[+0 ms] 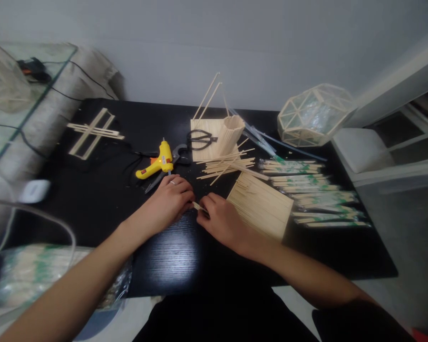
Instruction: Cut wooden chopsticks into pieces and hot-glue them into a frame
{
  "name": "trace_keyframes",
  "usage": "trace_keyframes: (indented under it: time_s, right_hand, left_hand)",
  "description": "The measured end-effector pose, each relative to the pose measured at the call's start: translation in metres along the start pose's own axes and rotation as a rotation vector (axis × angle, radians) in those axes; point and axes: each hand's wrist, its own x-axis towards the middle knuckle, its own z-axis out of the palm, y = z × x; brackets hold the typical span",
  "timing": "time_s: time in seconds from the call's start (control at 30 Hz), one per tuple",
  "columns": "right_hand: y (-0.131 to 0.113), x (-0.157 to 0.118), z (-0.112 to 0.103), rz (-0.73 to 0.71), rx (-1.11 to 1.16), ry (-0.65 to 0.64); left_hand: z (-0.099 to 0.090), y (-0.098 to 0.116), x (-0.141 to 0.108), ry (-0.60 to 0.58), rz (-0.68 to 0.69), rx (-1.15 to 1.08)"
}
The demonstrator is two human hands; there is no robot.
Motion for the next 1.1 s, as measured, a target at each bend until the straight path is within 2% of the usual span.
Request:
trace_keyframes:
  time_s: [0.37, 0.73, 1.1]
  right_hand:
    - [-0.001, -0.001, 0.001, 0.003, -0.022, -0.002]
    - [0.000, 0.000, 0.003, 0.006, -0.010, 0.004]
    - [0.000, 0.000, 0.002, 0.024, -0.036, -0.047]
  left_hand:
    - [0.000, 0.000, -0.001, 0.010, 0.020, 0.014]
    - [-0.006, 0.010, 0.005, -0.042, 0.016, 0.070]
    - [-0.001, 0.004, 0.001, -0.013, 0.018, 0.075]
